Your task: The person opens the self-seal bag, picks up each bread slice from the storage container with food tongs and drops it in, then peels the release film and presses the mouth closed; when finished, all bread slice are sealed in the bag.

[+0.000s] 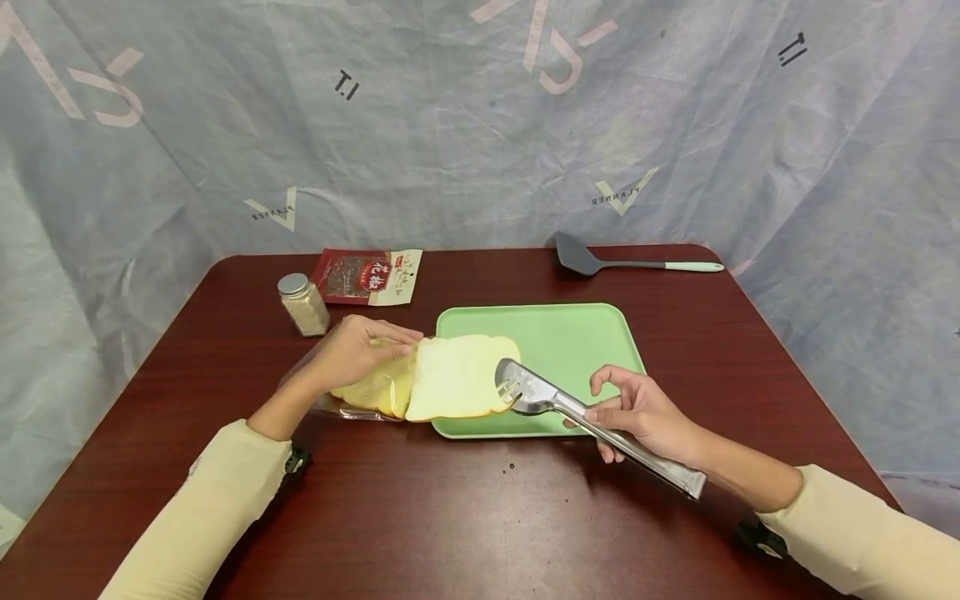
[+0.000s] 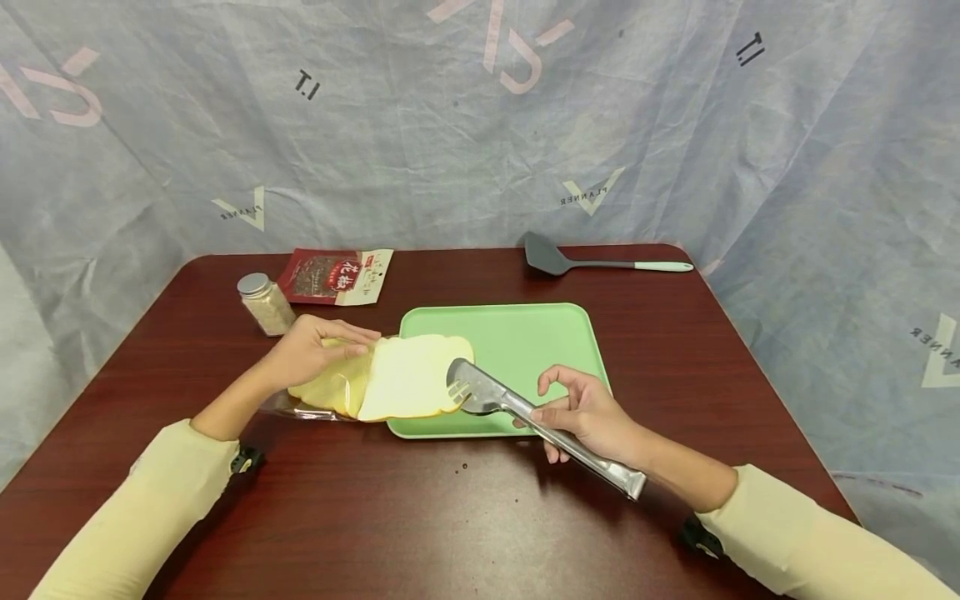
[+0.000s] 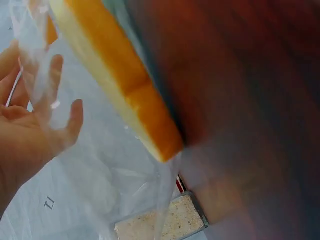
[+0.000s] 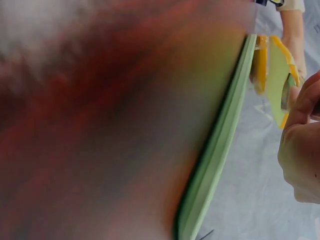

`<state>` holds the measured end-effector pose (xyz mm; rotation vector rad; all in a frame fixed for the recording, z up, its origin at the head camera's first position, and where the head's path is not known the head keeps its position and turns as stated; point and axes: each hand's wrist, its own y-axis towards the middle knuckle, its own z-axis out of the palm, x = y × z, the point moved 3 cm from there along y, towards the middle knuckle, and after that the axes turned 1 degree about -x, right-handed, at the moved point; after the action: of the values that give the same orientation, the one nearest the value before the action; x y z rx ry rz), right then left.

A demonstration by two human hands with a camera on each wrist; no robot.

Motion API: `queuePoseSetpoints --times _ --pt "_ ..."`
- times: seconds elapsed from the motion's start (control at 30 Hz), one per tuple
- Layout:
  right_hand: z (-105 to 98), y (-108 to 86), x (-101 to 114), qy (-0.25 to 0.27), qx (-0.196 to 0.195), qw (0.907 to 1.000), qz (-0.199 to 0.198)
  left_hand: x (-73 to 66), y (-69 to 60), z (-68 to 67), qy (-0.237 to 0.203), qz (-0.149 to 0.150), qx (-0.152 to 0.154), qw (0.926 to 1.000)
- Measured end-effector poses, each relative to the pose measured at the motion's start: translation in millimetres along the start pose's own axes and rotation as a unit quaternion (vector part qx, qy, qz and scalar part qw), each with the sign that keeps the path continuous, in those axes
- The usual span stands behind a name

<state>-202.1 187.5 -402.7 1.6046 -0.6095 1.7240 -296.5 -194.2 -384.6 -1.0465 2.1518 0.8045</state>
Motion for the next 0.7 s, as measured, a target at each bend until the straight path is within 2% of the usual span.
queuePoseSetpoints --times 0.07,0.2,0.3,0.4,0.47,0.53,0.6,0.7 --pt "0.1 -0.6 -3.5 -0.007 -0.009 0.9998 0.017 1.8 0.1 3.4 0.037 -0.015 0.016 0.9991" --pt "-0.6 -1.4 -7.3 -0.023 -0.023 0.9989 0.033 1.9 -0.1 8.7 0.058 -0.043 0.044 0.9964" --pt "-1.6 -1.0 -6.5 -0.015 -0.017 0.9994 0.025 -2.5 -0.5 9.9 0.08 -0.03 0.042 0.9955" --pt "-1.7 -0.3 -6.2 -0.007 -0.007 0.9997 0.023 -10.2 -2.3 9.8 0.108 0.009 0.016 0.994" --pt "-1.5 0.2 -6.6 -0.008 -0.006 0.9996 0.028 -16.1 -5.0 10.1 0.133 0.023 0.0 0.9909" --pt "-1.6 0.0 -6.5 -0.01 -0.008 0.9994 0.031 -21.5 -8.6 11.8 0.16 0.018 -0.002 0.9869" --pt "-1.9 -0.4 -6.1 -0.008 -0.011 0.9994 0.033 -26.4 -12.4 14.9 0.192 0.004 0.009 0.9814" --pt "-2.3 -1.2 -5.4 -0.001 -0.012 0.9994 0.034 -32.0 -17.2 20.4 0.214 -0.014 0.026 0.9765"
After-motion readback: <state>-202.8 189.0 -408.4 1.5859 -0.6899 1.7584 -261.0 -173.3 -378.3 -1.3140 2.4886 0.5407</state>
